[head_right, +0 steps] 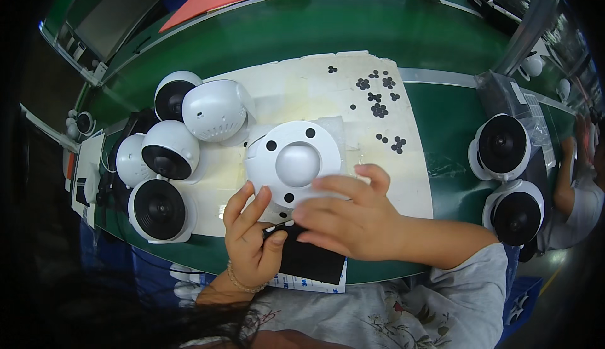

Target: The person is assembling white dome security cameras on a green workbench. They repeatedly pick up small black circular components from a sheet and place them into the holes on the bottom of the camera units. The person handles the cameras one by one, placing the components and then moving the finished units to the side.

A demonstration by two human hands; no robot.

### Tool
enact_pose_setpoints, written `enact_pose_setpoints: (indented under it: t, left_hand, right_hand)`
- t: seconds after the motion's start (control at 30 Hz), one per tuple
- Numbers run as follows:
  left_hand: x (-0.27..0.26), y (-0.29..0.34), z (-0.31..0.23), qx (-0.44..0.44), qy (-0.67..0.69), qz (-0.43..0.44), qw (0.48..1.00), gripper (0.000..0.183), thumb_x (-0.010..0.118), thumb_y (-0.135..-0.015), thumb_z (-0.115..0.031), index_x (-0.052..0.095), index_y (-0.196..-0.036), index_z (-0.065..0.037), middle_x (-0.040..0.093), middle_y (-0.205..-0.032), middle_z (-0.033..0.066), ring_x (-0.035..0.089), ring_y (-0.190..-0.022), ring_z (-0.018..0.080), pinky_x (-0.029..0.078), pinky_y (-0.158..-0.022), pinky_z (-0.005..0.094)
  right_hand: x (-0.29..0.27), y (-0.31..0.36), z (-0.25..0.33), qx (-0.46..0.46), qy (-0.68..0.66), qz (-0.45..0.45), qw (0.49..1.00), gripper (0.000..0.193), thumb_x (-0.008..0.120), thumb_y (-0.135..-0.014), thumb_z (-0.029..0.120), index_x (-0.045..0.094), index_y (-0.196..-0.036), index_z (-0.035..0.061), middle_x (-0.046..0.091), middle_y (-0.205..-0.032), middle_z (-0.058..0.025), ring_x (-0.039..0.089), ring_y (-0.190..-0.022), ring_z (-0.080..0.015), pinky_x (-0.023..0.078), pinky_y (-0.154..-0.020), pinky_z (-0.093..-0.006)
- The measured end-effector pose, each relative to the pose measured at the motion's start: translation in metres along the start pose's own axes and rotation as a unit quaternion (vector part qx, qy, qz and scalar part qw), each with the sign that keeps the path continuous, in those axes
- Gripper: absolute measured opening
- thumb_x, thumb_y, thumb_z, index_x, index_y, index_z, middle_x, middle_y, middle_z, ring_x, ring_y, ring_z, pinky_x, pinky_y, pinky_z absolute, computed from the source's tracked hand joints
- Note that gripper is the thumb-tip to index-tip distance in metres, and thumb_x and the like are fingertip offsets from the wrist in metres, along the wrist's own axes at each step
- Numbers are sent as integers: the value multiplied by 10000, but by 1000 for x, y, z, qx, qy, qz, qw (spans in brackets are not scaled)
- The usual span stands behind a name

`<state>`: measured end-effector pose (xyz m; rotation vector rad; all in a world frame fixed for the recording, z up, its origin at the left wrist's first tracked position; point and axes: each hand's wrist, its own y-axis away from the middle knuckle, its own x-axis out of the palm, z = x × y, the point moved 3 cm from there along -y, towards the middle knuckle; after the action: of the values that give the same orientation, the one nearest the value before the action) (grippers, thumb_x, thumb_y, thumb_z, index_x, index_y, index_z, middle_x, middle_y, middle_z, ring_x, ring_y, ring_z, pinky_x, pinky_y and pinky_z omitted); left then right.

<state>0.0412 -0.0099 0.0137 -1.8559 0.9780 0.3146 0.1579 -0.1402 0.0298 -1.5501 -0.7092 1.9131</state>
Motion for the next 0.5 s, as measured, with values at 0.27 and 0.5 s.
enact_pose_setpoints:
  t: [0.27,0.5]
  left_hand:
    - [0,0,-1,-7,23,-8,1000,228,619,-756,-180,531,-672,12,533,-1188,123,402,-1150,323,317,-892,433]
    - [-1,0,-2,-14,-6,5,1000,267,601,-780,-203,499,-658,11,535,-1181,139,414,-1133,342,323,-881,449]
  right_hand:
    - [-2,-2,1,10,-61,23,998,206,693,-671,205,641,-871,206,591,-850,69,507,-957,-122,226,-822,-372]
    - [-11,5,-11,24,-110,-49,992,86,656,-717,177,649,-802,162,531,-1142,-44,391,-1148,-249,239,-927,-390]
